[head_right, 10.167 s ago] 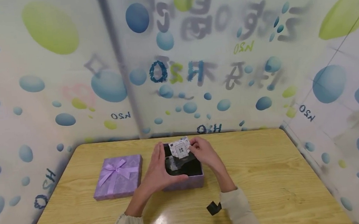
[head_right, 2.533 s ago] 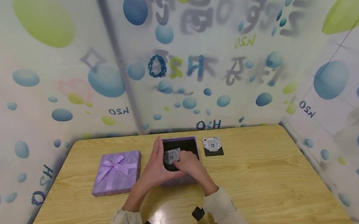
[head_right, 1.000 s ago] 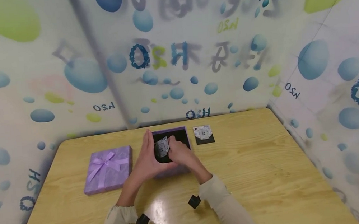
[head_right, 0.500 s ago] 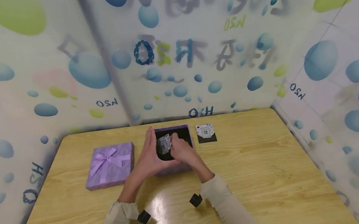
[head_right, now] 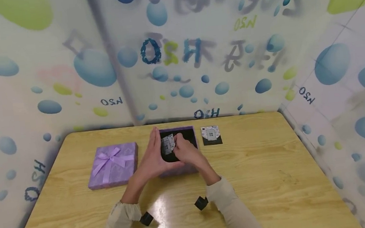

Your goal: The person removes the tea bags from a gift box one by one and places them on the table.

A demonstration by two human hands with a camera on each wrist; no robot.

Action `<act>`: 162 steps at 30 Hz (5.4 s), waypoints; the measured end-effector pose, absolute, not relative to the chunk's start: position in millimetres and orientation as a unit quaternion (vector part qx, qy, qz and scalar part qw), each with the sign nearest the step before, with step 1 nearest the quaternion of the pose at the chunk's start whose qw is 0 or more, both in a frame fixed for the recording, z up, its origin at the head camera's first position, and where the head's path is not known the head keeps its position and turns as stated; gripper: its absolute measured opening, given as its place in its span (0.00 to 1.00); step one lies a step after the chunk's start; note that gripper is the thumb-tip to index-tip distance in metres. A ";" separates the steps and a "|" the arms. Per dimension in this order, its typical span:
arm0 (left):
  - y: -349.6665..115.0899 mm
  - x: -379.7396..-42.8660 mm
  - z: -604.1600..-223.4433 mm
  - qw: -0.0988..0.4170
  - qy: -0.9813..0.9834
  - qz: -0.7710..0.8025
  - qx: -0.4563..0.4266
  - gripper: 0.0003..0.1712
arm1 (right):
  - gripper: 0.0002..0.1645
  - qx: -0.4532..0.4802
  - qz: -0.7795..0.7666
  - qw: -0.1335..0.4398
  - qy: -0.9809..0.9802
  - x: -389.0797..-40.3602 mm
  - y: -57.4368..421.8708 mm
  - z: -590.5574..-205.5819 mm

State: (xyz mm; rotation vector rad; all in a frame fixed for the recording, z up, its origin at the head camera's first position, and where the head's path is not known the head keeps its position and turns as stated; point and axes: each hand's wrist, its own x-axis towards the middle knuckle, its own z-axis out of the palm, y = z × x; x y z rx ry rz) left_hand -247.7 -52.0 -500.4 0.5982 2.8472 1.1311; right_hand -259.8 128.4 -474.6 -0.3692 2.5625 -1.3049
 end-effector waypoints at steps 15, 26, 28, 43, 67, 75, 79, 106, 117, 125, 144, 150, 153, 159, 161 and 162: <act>-51.1 -248.9 -497.8 0.009 0.910 0.366 0.194 0.89 | 0.14 -0.140 -0.501 0.111 0.847 -260.3 137.2 -461.4; -53.7 -248.0 -497.3 0.014 0.914 0.359 0.189 0.89 | 0.14 -0.146 -0.531 0.111 0.827 -261.4 144.7 -452.9; -53.7 -248.0 -498.0 0.017 0.914 0.359 0.187 0.89 | 0.14 -0.144 -0.535 0.112 0.825 -261.4 147.2 -451.1; -52.1 -248.3 -500.5 0.024 0.912 0.366 0.186 0.89 | 0.13 -0.128 -0.541 0.106 0.824 -263.8 163.7 -446.1; -54.1 -249.1 -498.1 0.020 0.912 0.369 0.180 0.90 | 0.12 -0.085 -0.552 0.081 0.825 -270.6 185.8 -439.6; -54.0 -248.1 -497.3 0.024 0.916 0.360 0.176 0.91 | 0.13 -0.076 -0.558 0.079 0.823 -270.8 191.6 -437.1; -51.7 -245.6 -498.8 0.026 0.918 0.356 0.174 0.91 | 0.14 -0.061 -0.546 0.076 0.832 -270.2 201.9 -440.6; -52.8 -242.4 -497.6 0.024 0.918 0.354 0.177 0.91 | 0.15 0.019 -0.538 0.033 0.842 -274.0 252.9 -463.1; -54.6 -245.8 -498.6 0.024 0.913 0.364 0.181 0.90 | 0.20 0.059 -0.481 -0.007 0.875 -276.1 296.0 -462.1; -54.3 -244.5 -498.6 0.030 0.916 0.355 0.181 0.90 | 0.20 0.098 -0.431 -0.009 0.897 -271.2 323.5 -474.0; -53.9 -244.4 -499.4 0.034 0.913 0.366 0.176 0.90 | 0.26 0.134 -0.415 0.060 0.898 -276.7 347.7 -508.8; -53.5 -244.7 -499.3 0.034 0.915 0.362 0.176 0.90 | 0.35 0.157 -0.409 0.071 0.896 -274.3 345.9 -508.4; -53.5 -244.6 -499.2 0.034 0.914 0.363 0.176 0.90 | 0.43 0.169 -0.399 0.080 0.898 -275.2 343.1 -509.0; -54.3 -244.4 -499.3 0.035 0.912 0.371 0.170 0.90 | 0.47 0.174 -0.376 0.085 0.906 -279.4 334.8 -508.9; -54.7 -244.1 -499.4 0.034 0.912 0.372 0.168 0.90 | 0.47 0.179 -0.378 0.087 0.904 -279.9 333.4 -508.6; -54.8 -243.9 -499.3 0.034 0.912 0.372 0.168 0.90 | 0.46 0.181 -0.378 0.087 0.904 -280.1 332.9 -508.3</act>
